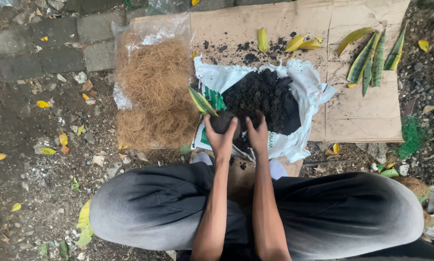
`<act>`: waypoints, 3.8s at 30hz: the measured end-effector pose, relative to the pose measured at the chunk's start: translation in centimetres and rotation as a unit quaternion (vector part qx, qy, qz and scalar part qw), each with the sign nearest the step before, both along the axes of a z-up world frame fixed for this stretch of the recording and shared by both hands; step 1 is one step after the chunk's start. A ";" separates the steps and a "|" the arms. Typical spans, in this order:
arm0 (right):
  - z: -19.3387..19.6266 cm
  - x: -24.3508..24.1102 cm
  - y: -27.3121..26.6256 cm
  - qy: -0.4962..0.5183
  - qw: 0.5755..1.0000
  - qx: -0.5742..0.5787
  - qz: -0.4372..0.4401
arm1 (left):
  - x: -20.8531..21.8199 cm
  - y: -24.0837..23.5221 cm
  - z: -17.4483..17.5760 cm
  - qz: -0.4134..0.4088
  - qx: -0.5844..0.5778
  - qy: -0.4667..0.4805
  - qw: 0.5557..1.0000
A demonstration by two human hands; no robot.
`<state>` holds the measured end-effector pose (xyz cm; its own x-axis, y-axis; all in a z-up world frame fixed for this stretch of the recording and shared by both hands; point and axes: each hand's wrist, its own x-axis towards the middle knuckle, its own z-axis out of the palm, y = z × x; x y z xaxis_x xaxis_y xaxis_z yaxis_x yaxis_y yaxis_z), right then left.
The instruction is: The person sits on the ground and wraps a plant cutting with soil and coconut coir. They first pack soil around the base of the cutting, then wrap the root area with a layer of coconut coir, pressing it firmly to secure the material.
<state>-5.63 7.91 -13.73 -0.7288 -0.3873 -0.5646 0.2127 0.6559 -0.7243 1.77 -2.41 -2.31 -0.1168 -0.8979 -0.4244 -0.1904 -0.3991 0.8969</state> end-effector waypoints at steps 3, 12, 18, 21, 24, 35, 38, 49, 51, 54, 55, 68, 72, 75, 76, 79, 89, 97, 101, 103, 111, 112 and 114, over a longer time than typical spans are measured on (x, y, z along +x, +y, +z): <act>-3.2 1.6 1.8 0.180 0.975 0.083 0.105 | 0.6 -0.5 0.3 0.059 0.030 0.018 0.998; -2.6 5.0 1.0 0.216 0.926 0.185 0.249 | 1.2 -0.9 1.2 0.155 0.077 0.086 0.981; -1.5 5.2 -1.5 0.180 0.956 0.081 0.218 | 1.0 -0.7 1.1 0.158 0.054 0.075 0.983; -2.1 5.4 -2.4 0.180 0.947 0.117 0.239 | 1.2 -1.0 1.2 0.161 0.063 0.064 0.983; -3.2 5.9 -3.3 0.225 0.935 0.136 0.239 | 1.5 -1.4 1.6 0.154 0.081 0.085 0.981; -9.6 7.1 -2.8 0.294 0.893 0.243 0.240 | 2.5 -2.3 1.1 0.142 0.087 0.061 0.984; -9.2 6.0 -2.2 0.287 0.900 0.216 0.248 | 2.3 -2.4 0.8 0.157 0.082 0.063 0.982; -3.7 0.6 -3.9 0.250 0.953 0.106 0.132 | 2.0 -2.1 2.0 0.178 0.104 0.080 0.975; -2.7 0.0 -4.2 0.261 0.952 0.117 0.106 | 1.8 -1.7 2.2 0.167 0.100 0.085 0.977; -0.9 -1.0 -4.3 0.214 0.962 0.147 0.083 | 1.5 -1.1 2.7 0.161 0.095 0.112 0.976; -0.3 -1.3 -4.4 0.197 0.965 0.151 0.083 | 1.4 -1.0 2.8 0.159 0.090 0.118 0.976; 5.3 -4.0 -2.9 0.150 0.972 0.016 0.178 | 1.6 0.8 4.5 0.141 0.070 0.141 0.977; 5.9 -4.2 -2.5 0.179 0.967 -0.016 0.181 | 1.9 0.9 5.0 0.146 0.055 0.154 0.976; 5.7 -4.2 -2.3 0.071 0.982 0.121 0.128 | 2.2 0.8 5.5 0.146 0.062 0.154 0.975; 5.6 -4.2 -2.2 0.117 0.977 0.117 0.133 | 2.2 0.8 5.7 0.147 0.060 0.154 0.975; 5.7 -4.4 -2.1 0.192 0.967 0.087 0.145 | 2.4 0.9 6.2 0.146 0.058 0.157 0.975; 10.1 -4.1 -2.5 0.037 0.991 0.011 0.131 | 2.7 1.1 6.4 0.139 0.042 0.186 0.972; 8.8 -4.4 -1.6 0.006 0.991 -0.014 0.137 | 2.7 1.5 5.4 0.148 0.072 0.199 0.966; 7.5 -4.4 -1.1 -0.001 0.991 -0.038 0.129 | 2.8 1.9 4.2 0.178 0.107 0.203 0.957; 6.7 -4.3 -0.9 -0.012 0.993 -0.033 0.113 | 3.2 2.2 3.6 0.189 0.161 0.199 0.948; -1.0 -2.5 1.1 0.193 0.953 0.033 0.232 | 3.2 3.2 1.6 0.214 0.295 0.448 0.816; -2.2 -1.7 1.5 0.259 0.929 0.029 0.263 | 3.1 3.2 1.6 0.226 0.310 0.463 0.799; -4.3 0.6 2.2 0.384 0.865 0.016 0.324 | 3.0 3.1 1.8 0.252 0.335 0.492 0.763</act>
<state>-5.01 10.16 -18.06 -0.5301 -0.8474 -0.0289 -0.7422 0.4803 -0.4674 4.82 0.65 -0.52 -0.3866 -0.5537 -0.7375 0.7723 -0.6314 0.0692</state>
